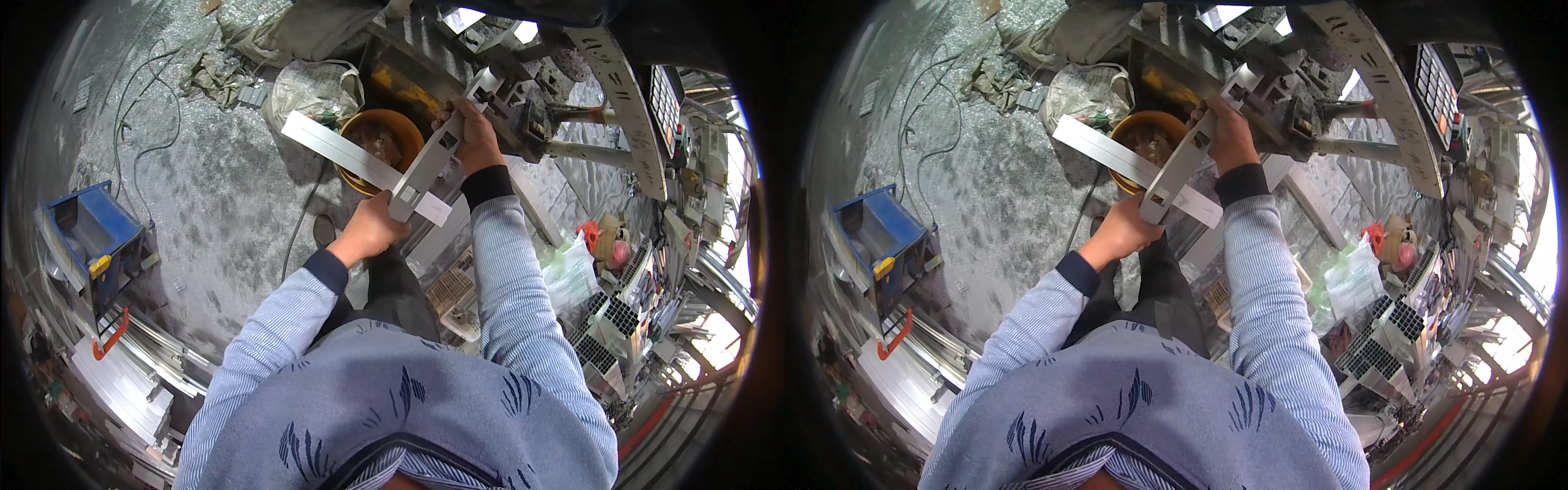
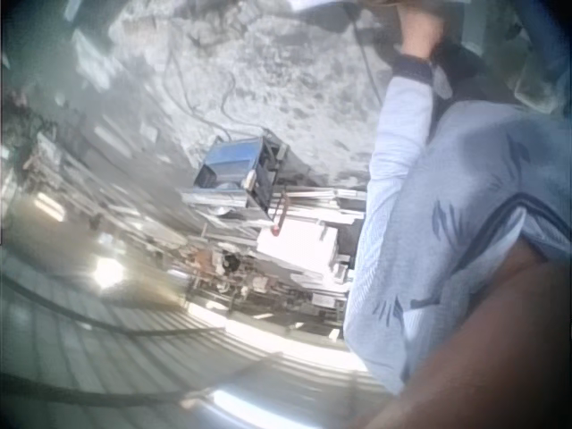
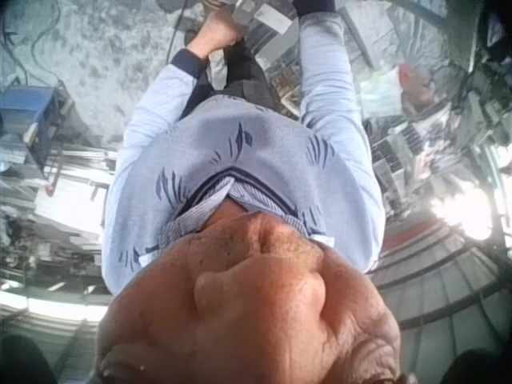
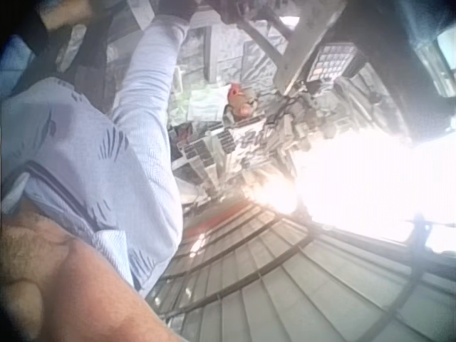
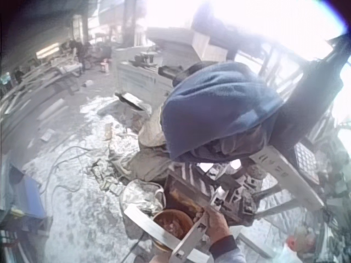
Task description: The person repeatedly places long aluminum profiles into a miter saw, aligns them, and cuts them into shorter pieces. After each cut, the person collects the cut pieces and places them into a nearby white basket. The process is repeated multiple times with different profile lengths.
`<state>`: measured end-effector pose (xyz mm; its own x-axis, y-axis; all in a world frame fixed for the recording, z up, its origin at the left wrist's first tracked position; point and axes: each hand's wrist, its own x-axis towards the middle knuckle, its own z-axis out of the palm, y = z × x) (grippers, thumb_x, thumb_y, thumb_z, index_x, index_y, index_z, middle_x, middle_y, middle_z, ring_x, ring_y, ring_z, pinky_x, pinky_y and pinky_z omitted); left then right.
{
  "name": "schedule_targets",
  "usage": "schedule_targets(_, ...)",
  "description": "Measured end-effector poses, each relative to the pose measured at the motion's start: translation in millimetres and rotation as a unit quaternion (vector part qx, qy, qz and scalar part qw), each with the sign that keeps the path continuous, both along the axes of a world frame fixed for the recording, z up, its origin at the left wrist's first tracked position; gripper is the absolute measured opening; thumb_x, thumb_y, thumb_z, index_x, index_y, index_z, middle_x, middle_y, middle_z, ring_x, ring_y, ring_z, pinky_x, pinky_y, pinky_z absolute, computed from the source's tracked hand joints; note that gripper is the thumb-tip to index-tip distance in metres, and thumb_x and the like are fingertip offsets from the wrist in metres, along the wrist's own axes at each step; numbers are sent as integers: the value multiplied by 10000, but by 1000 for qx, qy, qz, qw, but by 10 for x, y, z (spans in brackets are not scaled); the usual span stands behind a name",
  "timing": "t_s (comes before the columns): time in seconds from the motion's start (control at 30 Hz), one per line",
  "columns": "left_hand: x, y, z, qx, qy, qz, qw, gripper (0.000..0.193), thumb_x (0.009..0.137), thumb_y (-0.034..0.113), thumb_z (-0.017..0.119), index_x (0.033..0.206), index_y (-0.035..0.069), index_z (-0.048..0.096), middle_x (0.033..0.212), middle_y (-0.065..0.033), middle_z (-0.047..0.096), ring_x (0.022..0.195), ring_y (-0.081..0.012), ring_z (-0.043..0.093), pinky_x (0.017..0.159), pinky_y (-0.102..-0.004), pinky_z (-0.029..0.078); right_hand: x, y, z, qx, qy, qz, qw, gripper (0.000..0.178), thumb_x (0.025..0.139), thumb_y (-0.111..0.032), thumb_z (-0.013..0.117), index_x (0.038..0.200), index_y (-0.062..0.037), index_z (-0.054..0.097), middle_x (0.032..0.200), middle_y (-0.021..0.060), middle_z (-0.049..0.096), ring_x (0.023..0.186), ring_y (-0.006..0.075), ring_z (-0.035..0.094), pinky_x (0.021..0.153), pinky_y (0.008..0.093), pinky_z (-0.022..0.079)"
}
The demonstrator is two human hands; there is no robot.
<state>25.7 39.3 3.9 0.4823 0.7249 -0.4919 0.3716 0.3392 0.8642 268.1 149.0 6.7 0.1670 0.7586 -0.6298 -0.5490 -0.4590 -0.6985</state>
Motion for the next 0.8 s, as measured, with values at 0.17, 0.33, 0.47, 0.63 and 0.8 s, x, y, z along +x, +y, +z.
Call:
schedule_targets(0.17,-125,-205,234,52,45,-6,998,453,751,214,793,1047,-76,608,942,-340,687,979,-498,673,809,-482,556,-189,-221,-63,20,8,-52,998,177,996,-216,638,935,-51,615,750,72,628,663,214,636,612,355,532)
schedule_targets(0.33,-37,-38,148,46,22,1,999,394,770,171,784,1001,-79,587,901,-341,671,912,-521,656,764,-502,542,-179,-156,39,31,-7,-9,999,220,1002,-263,628,946,-51,607,785,49,610,715,192,627,648,339,527)
schedule_targets(0.47,-175,-250,119,27,46,-18,998,379,780,165,784,1012,-65,591,902,-329,675,919,-512,661,756,-486,545,-318,-401,193,18,-88,33,995,267,1006,-314,596,941,-55,597,777,55,613,710,180,629,641,334,510)
schedule_targets(0.63,-751,-840,402,-59,89,-28,994,332,803,151,769,1036,-19,606,925,-291,694,944,-494,677,773,-471,558,-941,-1072,74,-41,-4,-33,999,241,935,-231,703,997,-26,594,797,52,591,706,164,613,641,336,528)
schedule_targets(0.8,-839,-916,497,-70,112,-29,991,319,825,160,753,1017,-33,587,920,-294,694,932,-491,681,769,-478,559,-1059,-1129,93,-9,35,-20,999,241,922,-204,721,1015,-19,596,805,39,576,698,158,600,654,340,541)
